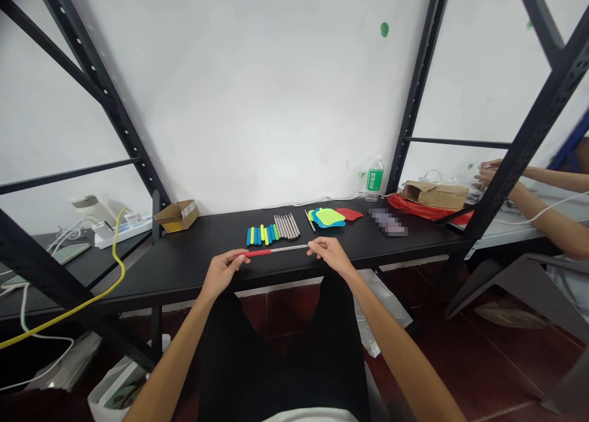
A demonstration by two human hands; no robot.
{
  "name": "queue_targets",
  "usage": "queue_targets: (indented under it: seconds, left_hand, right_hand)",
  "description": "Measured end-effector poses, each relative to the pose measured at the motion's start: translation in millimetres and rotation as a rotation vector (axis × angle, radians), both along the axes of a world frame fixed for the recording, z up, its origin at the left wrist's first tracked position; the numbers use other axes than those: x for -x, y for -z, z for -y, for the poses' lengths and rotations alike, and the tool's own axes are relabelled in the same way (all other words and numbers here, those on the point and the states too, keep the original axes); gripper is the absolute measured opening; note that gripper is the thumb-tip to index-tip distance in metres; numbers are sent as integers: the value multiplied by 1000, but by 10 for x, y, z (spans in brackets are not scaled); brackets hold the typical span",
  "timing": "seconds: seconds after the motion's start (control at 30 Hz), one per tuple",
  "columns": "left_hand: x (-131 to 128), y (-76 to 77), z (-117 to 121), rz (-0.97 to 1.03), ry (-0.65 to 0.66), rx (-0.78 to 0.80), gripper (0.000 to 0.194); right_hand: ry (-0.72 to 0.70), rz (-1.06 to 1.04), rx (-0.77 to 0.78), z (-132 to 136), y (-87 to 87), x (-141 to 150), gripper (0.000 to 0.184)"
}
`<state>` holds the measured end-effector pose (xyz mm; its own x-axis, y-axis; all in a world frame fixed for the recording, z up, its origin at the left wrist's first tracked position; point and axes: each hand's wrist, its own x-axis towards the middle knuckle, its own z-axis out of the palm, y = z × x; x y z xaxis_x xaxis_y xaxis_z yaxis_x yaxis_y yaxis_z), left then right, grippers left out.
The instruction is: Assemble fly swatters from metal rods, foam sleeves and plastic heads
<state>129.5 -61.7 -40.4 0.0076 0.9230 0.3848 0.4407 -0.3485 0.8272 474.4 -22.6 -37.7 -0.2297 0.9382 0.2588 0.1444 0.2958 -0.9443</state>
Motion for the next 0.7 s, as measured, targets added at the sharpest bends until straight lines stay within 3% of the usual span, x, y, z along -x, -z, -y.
queue_targets:
  seconds: [0.7]
  left_hand:
    - [1,9,3,-22,-17,1,46]
  right_hand:
    - [-14,-17,-22,0,-3,16,44]
